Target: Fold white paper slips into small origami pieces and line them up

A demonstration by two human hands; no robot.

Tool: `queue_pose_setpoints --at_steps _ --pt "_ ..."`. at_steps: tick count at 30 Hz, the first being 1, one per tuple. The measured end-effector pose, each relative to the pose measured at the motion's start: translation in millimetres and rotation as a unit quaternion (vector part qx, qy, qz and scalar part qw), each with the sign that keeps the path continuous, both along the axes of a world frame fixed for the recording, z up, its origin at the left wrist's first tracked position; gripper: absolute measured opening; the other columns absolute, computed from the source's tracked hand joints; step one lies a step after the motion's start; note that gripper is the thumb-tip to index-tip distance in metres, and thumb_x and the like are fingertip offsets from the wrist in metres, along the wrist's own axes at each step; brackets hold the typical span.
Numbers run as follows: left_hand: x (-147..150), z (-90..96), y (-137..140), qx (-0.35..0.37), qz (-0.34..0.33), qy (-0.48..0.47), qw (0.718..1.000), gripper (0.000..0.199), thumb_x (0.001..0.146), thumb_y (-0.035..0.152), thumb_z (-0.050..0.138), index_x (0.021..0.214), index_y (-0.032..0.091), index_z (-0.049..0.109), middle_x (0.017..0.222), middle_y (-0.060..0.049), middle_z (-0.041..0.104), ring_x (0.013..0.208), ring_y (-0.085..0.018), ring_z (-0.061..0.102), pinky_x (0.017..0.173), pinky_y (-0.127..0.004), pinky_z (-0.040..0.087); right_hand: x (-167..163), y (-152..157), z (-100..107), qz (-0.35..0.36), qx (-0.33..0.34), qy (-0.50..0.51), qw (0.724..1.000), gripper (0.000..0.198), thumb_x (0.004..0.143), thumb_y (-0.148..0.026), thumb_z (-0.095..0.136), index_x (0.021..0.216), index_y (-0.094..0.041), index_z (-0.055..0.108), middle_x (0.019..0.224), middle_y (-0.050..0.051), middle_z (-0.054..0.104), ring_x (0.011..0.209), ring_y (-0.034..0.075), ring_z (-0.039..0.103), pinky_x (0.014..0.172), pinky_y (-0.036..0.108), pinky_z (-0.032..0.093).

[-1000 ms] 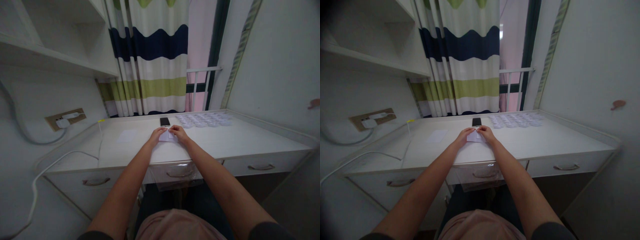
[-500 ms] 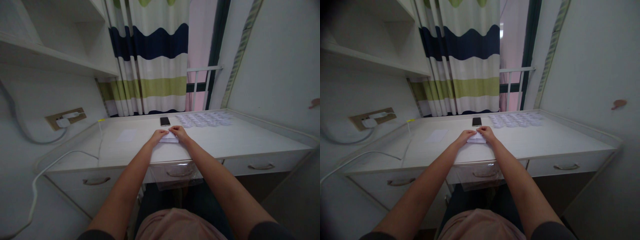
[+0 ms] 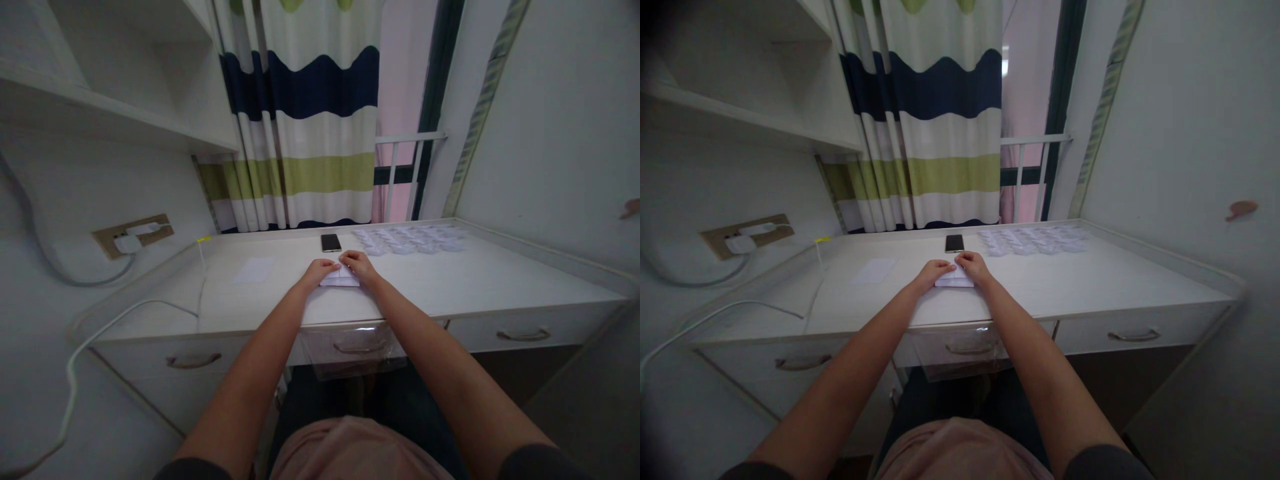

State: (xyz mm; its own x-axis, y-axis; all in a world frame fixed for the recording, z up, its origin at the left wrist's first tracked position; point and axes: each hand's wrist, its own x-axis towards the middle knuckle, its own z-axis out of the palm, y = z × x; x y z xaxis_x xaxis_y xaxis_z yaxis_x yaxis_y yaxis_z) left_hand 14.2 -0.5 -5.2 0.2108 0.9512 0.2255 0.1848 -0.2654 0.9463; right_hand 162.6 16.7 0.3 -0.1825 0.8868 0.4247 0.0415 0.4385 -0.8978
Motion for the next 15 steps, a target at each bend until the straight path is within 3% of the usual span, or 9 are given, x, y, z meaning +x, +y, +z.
queue_pose_setpoints --at_steps 6,15 --pt "1.1 2.3 -1.8 0.019 0.014 0.006 1.0 0.04 0.048 0.051 0.071 0.055 0.013 0.058 0.05 0.004 0.047 0.051 -0.008 0.035 0.05 -0.023 0.023 -3.7 4.2 -4.4 0.029 0.007 0.009 1.0 0.029 0.053 -0.044 0.064 0.054 -0.016 0.056 0.052 -0.002 0.05 0.053 0.01 0.041 0.052 0.024 0.032" --pt "1.2 2.5 -2.3 0.014 0.009 0.02 1.0 0.039 0.05 0.05 0.069 0.054 0.013 0.058 0.047 0.004 0.046 0.05 -0.008 0.035 0.049 -0.023 0.022 -2.1 6.4 -7.6 0.014 0.023 -0.027 0.999 0.032 0.053 -0.047 0.064 0.054 -0.016 0.055 0.05 -0.003 0.048 0.051 0.009 0.04 0.051 0.024 0.031"
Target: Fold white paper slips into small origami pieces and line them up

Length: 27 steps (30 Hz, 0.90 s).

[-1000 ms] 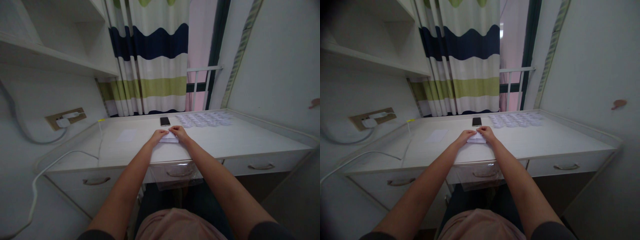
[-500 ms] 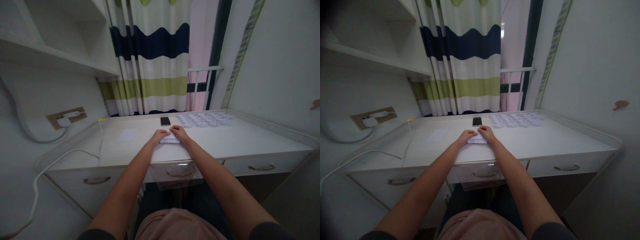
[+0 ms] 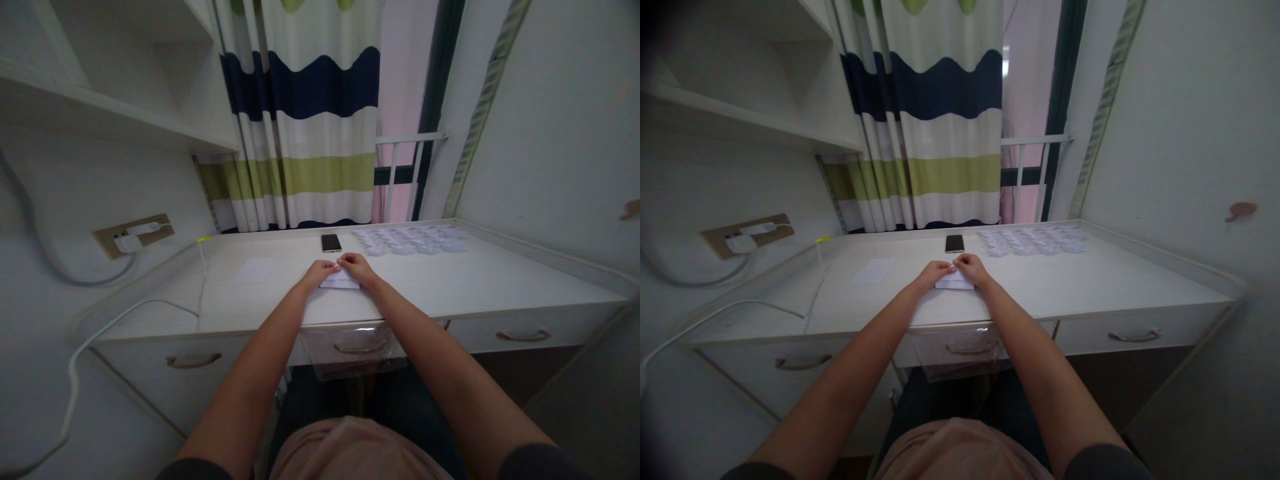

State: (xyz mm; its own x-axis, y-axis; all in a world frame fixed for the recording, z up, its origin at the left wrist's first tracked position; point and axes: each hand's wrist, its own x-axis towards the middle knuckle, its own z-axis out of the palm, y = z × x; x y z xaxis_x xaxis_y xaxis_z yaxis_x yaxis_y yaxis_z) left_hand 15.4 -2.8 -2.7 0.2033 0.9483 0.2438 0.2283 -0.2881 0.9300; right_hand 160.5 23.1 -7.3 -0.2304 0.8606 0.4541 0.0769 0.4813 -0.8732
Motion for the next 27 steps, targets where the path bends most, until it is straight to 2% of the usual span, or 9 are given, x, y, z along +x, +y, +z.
queue_pose_setpoints --at_steps 9,16,22,27 --pt "-1.7 -1.9 3.5 0.002 -0.01 -0.001 1.0 0.039 0.052 0.05 0.068 0.056 0.012 0.059 0.047 0.004 0.046 0.049 -0.007 0.035 0.049 -0.023 0.024 -0.7 -3.3 2.5 0.009 -0.012 -0.004 1.0 0.031 0.053 -0.046 0.065 0.055 -0.016 0.058 0.053 -0.001 0.053 0.054 0.011 0.043 0.052 0.024 0.032" --pt "-2.3 -8.1 9.4 0.005 -0.001 0.003 1.0 0.035 0.059 0.047 0.065 0.058 0.012 0.062 0.047 0.003 0.047 0.05 -0.009 0.037 0.05 -0.023 0.024 1.6 -2.1 4.7 -0.003 -0.002 -0.008 1.0 0.028 0.053 -0.043 0.066 0.055 -0.015 0.06 0.053 0.0 0.055 0.055 0.011 0.045 0.054 0.025 0.034" --pt "-2.1 -2.6 4.9 0.015 -0.006 0.009 1.0 0.035 0.063 0.046 0.063 0.056 0.012 0.061 0.045 0.003 0.044 0.05 -0.009 0.036 0.05 -0.024 0.023 3.0 -2.9 5.4 -0.013 -0.008 0.0 1.0 0.031 0.053 -0.045 0.065 0.054 -0.016 0.057 0.05 -0.001 0.05 0.053 0.011 0.042 0.051 0.025 0.031" --pt "-2.2 1.3 1.1 0.026 -0.009 0.003 1.0 0.036 0.065 0.045 0.063 0.049 0.014 0.054 0.043 0.004 0.038 0.046 -0.008 0.03 0.048 -0.024 0.02 4.3 -4.2 6.3 -0.03 -0.013 0.024 0.999 0.032 0.054 -0.047 0.065 0.055 -0.016 0.056 0.051 -0.002 0.048 0.052 0.01 0.04 0.049 0.024 0.03"
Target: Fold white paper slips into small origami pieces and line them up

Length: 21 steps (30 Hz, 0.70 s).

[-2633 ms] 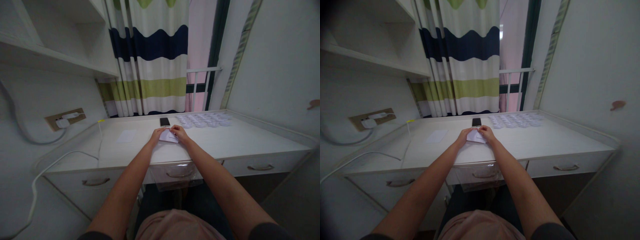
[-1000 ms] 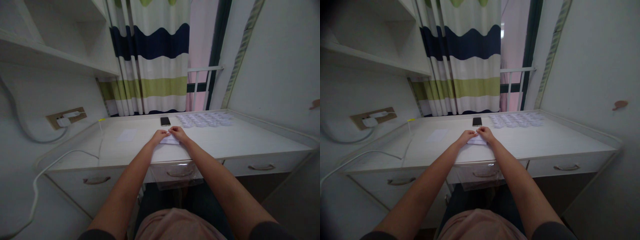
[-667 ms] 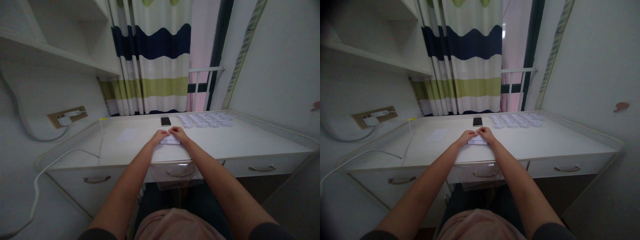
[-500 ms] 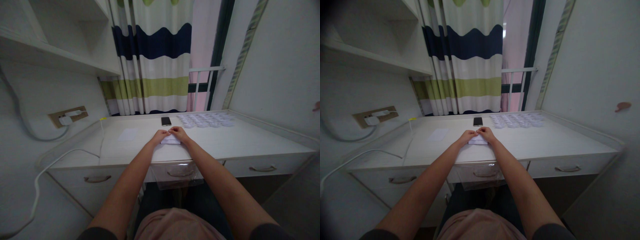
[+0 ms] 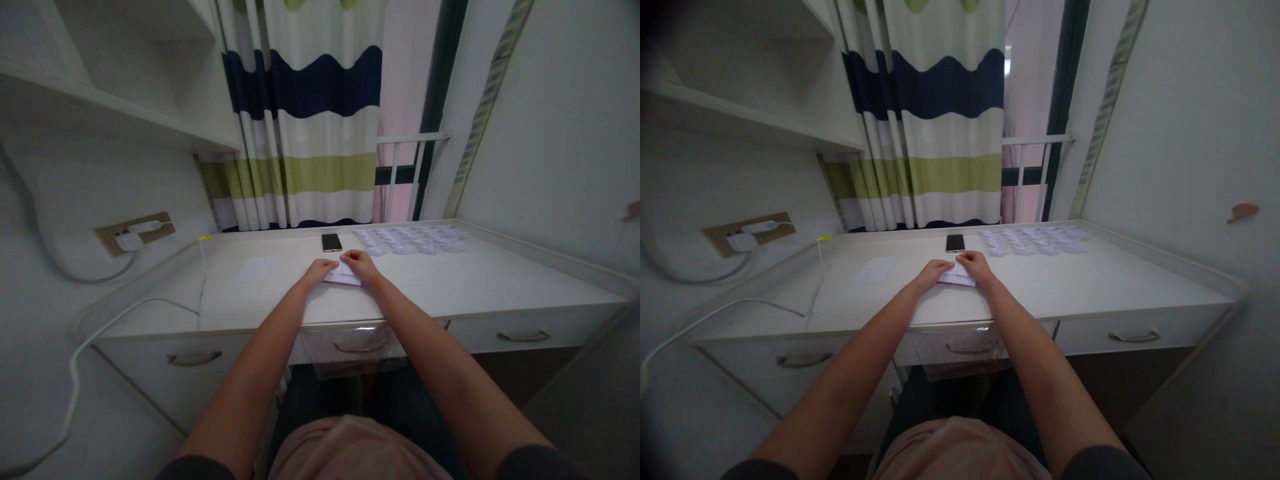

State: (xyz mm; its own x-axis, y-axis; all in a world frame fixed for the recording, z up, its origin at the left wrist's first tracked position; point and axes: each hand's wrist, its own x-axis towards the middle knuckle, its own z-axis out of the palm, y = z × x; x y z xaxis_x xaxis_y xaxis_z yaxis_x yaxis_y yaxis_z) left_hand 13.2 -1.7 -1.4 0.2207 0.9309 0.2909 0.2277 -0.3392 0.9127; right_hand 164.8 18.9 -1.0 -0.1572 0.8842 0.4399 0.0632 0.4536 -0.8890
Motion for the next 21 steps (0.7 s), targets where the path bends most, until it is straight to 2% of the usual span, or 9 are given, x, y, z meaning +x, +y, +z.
queue_pose_setpoints --at_steps 3,7,10,14,21 --pt "1.0 0.4 -0.9 -0.02 -0.006 -0.029 0.999 0.034 0.065 0.043 0.064 0.051 0.013 0.054 0.044 0.004 0.042 0.046 -0.008 0.033 0.048 -0.023 0.025 1.3 0.3 0.2 -0.007 0.004 0.002 1.0 0.031 0.054 -0.046 0.065 0.056 -0.016 0.057 0.051 -0.002 0.049 0.052 0.01 0.04 0.049 0.025 0.03" --pt "3.5 0.8 -2.6 -0.093 -0.039 -0.096 0.99 0.032 0.065 0.043 0.065 0.059 0.013 0.058 0.053 0.001 0.053 0.052 -0.01 0.046 0.054 -0.025 0.038 3.1 2.1 0.0 -0.025 0.005 0.012 1.0 0.031 0.055 -0.046 0.064 0.057 -0.016 0.058 0.053 0.0 0.051 0.053 0.011 0.042 0.049 0.025 0.031" --pt "4.1 1.4 -3.6 -0.11 -0.046 -0.128 0.985 0.033 0.063 0.042 0.068 0.059 0.012 0.058 0.055 0.0 0.056 0.053 -0.011 0.05 0.056 -0.026 0.043 3.9 3.4 -0.1 -0.03 0.004 0.017 0.999 0.029 0.055 -0.045 0.064 0.056 -0.016 0.058 0.053 0.0 0.051 0.052 0.011 0.042 0.049 0.025 0.031" --pt "3.6 2.3 -3.5 -0.119 -0.043 -0.153 0.98 0.034 0.062 0.041 0.071 0.062 0.01 0.06 0.061 -0.004 0.061 0.057 -0.012 0.055 0.058 -0.026 0.047 4.8 5.1 -0.5 -0.046 0.008 0.034 0.998 0.029 0.055 -0.044 0.063 0.057 -0.016 0.058 0.053 -0.001 0.052 0.052 0.01 0.042 0.049 0.025 0.03" --pt "4.4 4.4 -4.2 -0.145 -0.022 -0.151 0.978 0.031 0.072 0.04 0.063 0.066 0.01 0.059 0.057 -0.005 0.062 0.051 -0.013 0.058 0.055 -0.025 0.048 6.6 8.1 -2.1 -0.061 0.019 0.038 0.997 0.03 0.057 -0.044 0.062 0.058 -0.015 0.059 0.053 -0.001 0.052 0.051 0.01 0.042 0.049 0.024 0.031"
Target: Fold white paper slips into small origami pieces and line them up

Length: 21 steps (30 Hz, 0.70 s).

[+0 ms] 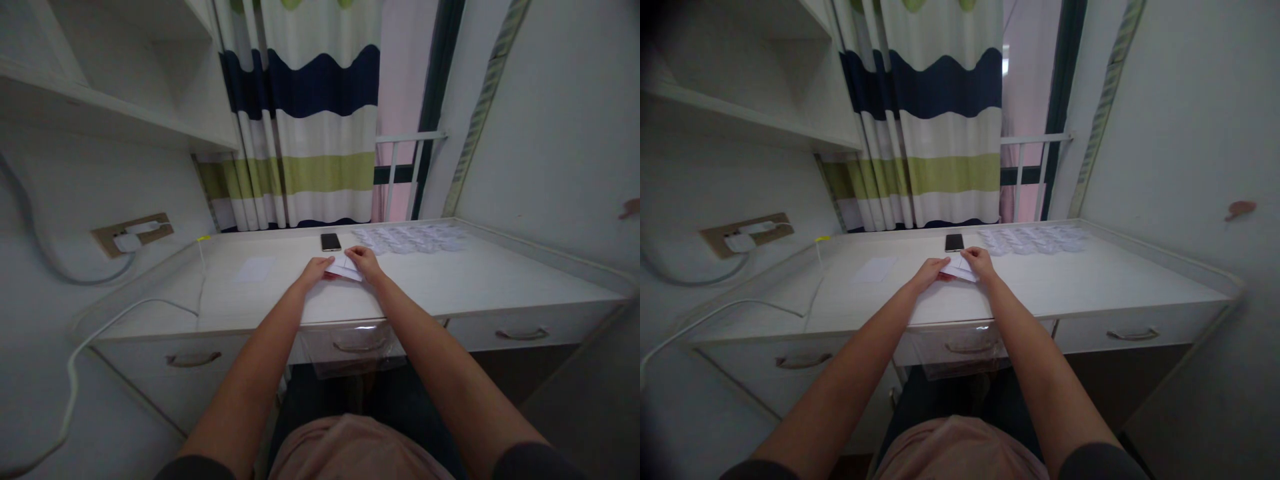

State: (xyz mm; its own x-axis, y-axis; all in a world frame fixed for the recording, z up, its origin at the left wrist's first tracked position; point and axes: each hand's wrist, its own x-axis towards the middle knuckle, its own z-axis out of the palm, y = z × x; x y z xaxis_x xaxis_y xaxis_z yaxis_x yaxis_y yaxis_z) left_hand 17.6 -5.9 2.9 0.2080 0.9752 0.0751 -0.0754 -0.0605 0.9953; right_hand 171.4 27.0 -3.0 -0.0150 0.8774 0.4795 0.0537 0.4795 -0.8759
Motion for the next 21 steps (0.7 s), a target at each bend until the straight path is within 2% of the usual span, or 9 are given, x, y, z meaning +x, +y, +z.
queue_pose_setpoints --at_steps 8,12,17,21 --pt "0.2 1.5 -0.6 -0.025 0.016 0.017 0.999 0.031 0.074 0.04 0.06 0.071 0.01 0.06 0.062 -0.008 0.066 0.053 -0.017 0.062 0.054 -0.026 0.046 1.3 -0.5 0.6 0.0 0.0 0.011 1.0 0.028 0.057 -0.043 0.064 0.058 -0.015 0.059 0.054 -0.001 0.054 0.053 0.011 0.044 0.052 0.024 0.034" --pt "-0.7 1.9 -0.7 -0.01 0.024 0.026 0.999 0.033 0.074 0.041 0.061 0.068 0.009 0.06 0.057 -0.008 0.064 0.051 -0.016 0.061 0.054 -0.025 0.045 1.8 0.5 0.1 0.0 0.005 0.005 1.0 0.029 0.059 -0.043 0.063 0.058 -0.015 0.059 0.054 -0.001 0.054 0.053 0.011 0.044 0.051 0.024 0.033" --pt "-0.8 2.1 -2.1 -0.013 0.0 0.01 1.0 0.036 0.073 0.045 0.06 0.072 0.009 0.061 0.061 -0.009 0.064 0.054 -0.016 0.061 0.057 -0.027 0.046 2.3 0.6 0.5 0.0 0.004 0.011 1.0 0.029 0.057 -0.044 0.063 0.058 -0.015 0.059 0.054 -0.001 0.054 0.054 0.011 0.044 0.051 0.024 0.033" --pt "-0.9 1.2 -1.0 -0.001 0.016 0.027 0.999 0.042 0.072 0.052 0.056 0.071 0.01 0.06 0.06 -0.006 0.061 0.054 -0.015 0.057 0.055 -0.027 0.043 -0.4 -3.3 1.7 0.021 -0.007 0.004 1.0 0.029 0.057 -0.043 0.064 0.058 -0.015 0.059 0.054 -0.001 0.053 0.053 0.01 0.042 0.051 0.024 0.032"
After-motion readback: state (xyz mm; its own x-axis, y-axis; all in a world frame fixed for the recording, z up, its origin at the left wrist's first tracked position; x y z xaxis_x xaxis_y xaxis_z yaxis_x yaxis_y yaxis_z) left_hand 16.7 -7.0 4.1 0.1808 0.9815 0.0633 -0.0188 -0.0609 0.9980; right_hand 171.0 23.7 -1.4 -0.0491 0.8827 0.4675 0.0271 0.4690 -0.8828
